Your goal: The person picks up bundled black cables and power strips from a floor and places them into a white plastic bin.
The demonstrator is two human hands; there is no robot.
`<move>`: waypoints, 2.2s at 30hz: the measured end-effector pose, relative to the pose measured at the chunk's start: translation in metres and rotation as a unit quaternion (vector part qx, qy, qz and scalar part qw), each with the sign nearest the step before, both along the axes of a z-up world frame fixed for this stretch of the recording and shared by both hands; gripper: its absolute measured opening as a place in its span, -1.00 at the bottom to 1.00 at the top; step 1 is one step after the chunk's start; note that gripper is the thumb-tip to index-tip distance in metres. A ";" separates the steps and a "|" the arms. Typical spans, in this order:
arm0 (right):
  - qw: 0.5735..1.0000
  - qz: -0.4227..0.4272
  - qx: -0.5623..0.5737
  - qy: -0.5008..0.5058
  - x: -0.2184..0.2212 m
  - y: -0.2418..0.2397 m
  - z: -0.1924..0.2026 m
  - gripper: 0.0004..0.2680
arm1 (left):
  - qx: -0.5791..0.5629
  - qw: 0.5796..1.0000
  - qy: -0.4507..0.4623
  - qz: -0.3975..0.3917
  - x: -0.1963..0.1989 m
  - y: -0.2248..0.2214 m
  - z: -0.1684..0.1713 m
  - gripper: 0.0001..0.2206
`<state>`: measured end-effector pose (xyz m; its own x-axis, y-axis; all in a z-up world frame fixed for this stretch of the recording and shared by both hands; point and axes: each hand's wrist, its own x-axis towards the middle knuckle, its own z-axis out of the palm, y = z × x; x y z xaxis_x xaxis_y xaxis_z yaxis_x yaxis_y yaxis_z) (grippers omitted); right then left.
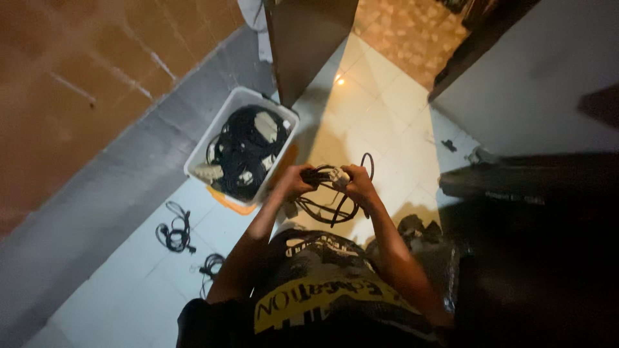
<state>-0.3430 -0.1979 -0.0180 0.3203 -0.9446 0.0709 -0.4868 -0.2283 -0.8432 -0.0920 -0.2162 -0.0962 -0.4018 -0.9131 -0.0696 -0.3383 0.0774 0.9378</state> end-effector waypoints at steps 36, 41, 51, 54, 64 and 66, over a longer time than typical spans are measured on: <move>0.860 0.460 0.171 -0.143 0.265 -0.396 0.016 -0.76 | -0.085 0.864 -0.158 0.470 0.176 -0.173 0.171 -0.33; 0.849 0.481 0.175 -0.132 0.296 -0.409 0.037 -0.73 | -0.074 0.821 -0.170 0.540 0.174 -0.172 0.200 -0.37; 0.861 0.475 0.180 -0.020 0.357 -0.422 -0.015 -0.73 | -0.080 0.782 -0.143 0.602 0.212 -0.166 0.151 -0.41; 0.871 0.471 0.141 -0.005 0.364 -0.419 -0.047 -0.66 | -0.056 0.792 -0.107 0.599 0.223 -0.162 0.115 -0.43; 0.825 0.477 0.301 0.027 0.352 -0.413 -0.261 -0.71 | -0.048 0.790 -0.186 0.583 0.256 -0.161 -0.033 -0.42; 0.830 0.486 0.275 -0.013 0.325 -0.417 -0.321 -0.72 | 0.004 0.781 -0.199 0.592 0.253 -0.159 -0.073 -0.33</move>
